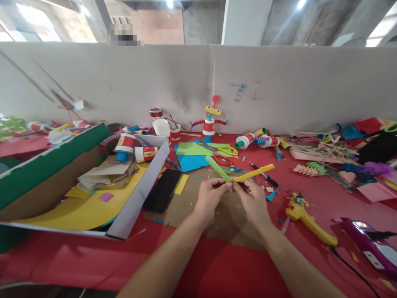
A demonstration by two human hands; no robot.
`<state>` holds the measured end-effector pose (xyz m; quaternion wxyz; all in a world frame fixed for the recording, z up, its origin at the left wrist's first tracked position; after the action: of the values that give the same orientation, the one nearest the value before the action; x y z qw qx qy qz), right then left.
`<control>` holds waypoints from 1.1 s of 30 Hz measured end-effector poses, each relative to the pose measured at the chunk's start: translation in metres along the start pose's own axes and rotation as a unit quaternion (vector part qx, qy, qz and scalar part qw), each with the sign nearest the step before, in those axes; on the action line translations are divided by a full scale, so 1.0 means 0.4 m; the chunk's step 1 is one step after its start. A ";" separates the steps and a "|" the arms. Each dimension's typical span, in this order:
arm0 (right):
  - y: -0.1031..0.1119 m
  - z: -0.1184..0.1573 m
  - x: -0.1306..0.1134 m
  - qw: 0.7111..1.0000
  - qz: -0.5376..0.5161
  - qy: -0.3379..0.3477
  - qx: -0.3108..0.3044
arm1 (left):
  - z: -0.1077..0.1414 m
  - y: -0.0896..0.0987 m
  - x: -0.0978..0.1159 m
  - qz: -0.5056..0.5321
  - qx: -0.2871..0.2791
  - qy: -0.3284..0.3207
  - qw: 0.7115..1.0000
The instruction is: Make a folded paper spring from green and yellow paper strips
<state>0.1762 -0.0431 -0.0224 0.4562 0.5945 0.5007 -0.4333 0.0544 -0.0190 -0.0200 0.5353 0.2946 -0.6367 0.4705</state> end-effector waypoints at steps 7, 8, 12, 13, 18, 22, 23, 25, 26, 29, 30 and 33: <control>0.007 0.003 -0.002 0.998 0.058 -0.012 0.009 | 0.000 0.010 -0.007 -0.007 0.019 0.004 1.000; 0.008 0.003 -0.003 0.998 0.063 -0.014 0.010 | 0.000 0.009 -0.008 -0.010 0.018 0.005 1.000; 0.009 -0.002 -0.001 0.999 0.035 -0.020 0.002 | 0.001 -0.003 -0.004 -0.001 0.014 -0.009 1.000; 0.008 -0.003 0.001 0.999 0.027 -0.022 0.000 | 0.001 -0.005 0.000 0.007 0.013 -0.016 1.000; 0.000 -0.003 0.009 1.000 0.004 -0.022 -0.009 | 0.001 -0.001 0.013 0.000 0.037 -0.029 0.999; -0.009 0.001 0.008 0.999 -0.022 -0.019 -0.014 | 0.004 0.001 0.021 0.016 0.041 -0.042 0.998; -0.011 0.002 0.007 0.999 -0.029 -0.021 -0.014 | 0.005 0.000 0.023 0.023 0.037 -0.045 0.998; -0.014 0.002 0.004 0.999 -0.046 -0.023 -0.015 | 0.006 -0.004 0.024 0.039 0.023 -0.048 0.998; -0.015 0.002 0.002 0.998 -0.053 -0.023 -0.017 | 0.006 -0.007 0.024 0.046 0.013 -0.048 0.998; -0.017 0.001 -0.006 0.998 -0.061 -0.015 -0.030 | 0.005 -0.015 0.023 0.054 -0.025 -0.051 0.997; -0.016 0.001 -0.009 0.998 -0.057 -0.011 -0.036 | 0.005 -0.017 0.023 0.052 -0.036 -0.052 0.997; -0.010 0.000 -0.019 0.999 -0.021 0.005 -0.045 | 0.005 -0.021 0.028 0.054 -0.058 -0.045 0.996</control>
<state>0.1712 -0.0443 -0.0155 0.4709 0.5650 0.5344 -0.4165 0.0580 -0.0227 -0.0070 0.4959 0.2498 -0.7013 0.4471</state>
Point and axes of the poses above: each hand's wrist, its own z-axis away from the middle knuckle, its own y-axis out of the back of the hand, x = y × z, the point moved 4 cm from there along -z, towards the middle knuckle, and after that the axes turned 12 degrees about -x, right-handed, at the moved point
